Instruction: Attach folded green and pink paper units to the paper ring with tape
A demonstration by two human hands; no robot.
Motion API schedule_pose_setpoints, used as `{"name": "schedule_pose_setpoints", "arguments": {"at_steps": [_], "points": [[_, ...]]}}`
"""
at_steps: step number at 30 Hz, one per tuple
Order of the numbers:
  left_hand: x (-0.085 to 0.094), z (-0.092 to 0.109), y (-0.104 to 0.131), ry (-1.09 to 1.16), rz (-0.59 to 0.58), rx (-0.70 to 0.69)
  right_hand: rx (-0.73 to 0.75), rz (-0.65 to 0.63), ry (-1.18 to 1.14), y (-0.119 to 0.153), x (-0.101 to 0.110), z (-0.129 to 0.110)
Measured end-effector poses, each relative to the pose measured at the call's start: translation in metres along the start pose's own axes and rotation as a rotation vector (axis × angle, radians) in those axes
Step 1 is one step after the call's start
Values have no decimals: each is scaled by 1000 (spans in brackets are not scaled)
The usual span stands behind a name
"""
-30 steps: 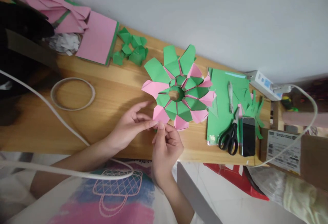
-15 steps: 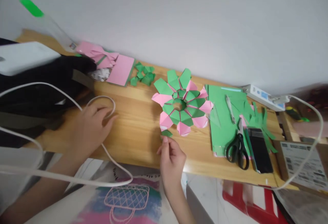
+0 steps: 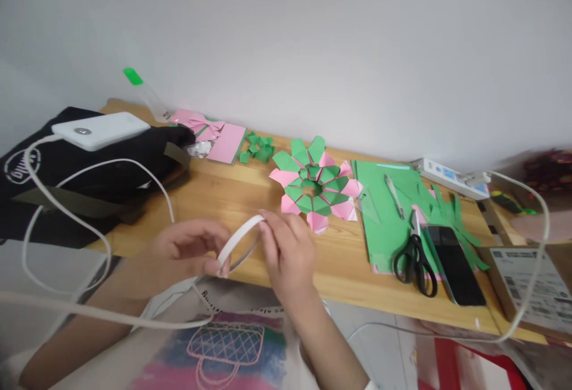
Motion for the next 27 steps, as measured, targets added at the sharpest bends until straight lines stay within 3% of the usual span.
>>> {"name": "schedule_pose_setpoints", "arguments": {"at_steps": [3, 9, 14, 18, 22, 24, 25, 27], "points": [[-8, 3, 0, -59, 36, -42, 57, 124, 109, 0, 17, 0], [-25, 15, -5, -189, -55, -150, 48, 169, 185, 7, 32, 6], [-28, 16, -9, -259, -26, -141, -50, 93, 193, 10, 31, 16], [-25, 8, -10, -182, 22, -96, -90, 34, 198, 15, 24, 21], [-19, -4, -10, -2, 31, -32, -223, -232, 135, 25, 18, 41], [-12, -7, -12, 43, 64, -39, -444, -326, 230, 32, 39, 74], [-7, -9, -13, 53, 88, -42, -607, -275, 407, 37, 65, 99], [4, -16, -16, 38, 135, -3, -762, -169, 679, 44, 120, 138]]}}
Point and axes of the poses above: each hand's wrist, its own y-axis away from the middle knuckle, its own x-axis out of the back of the hand, z = x × y, the point moved 7 cm from there along -y, towards the middle knuckle, and after that the axes turned 8 degrees about z, right-handed, at the moved point
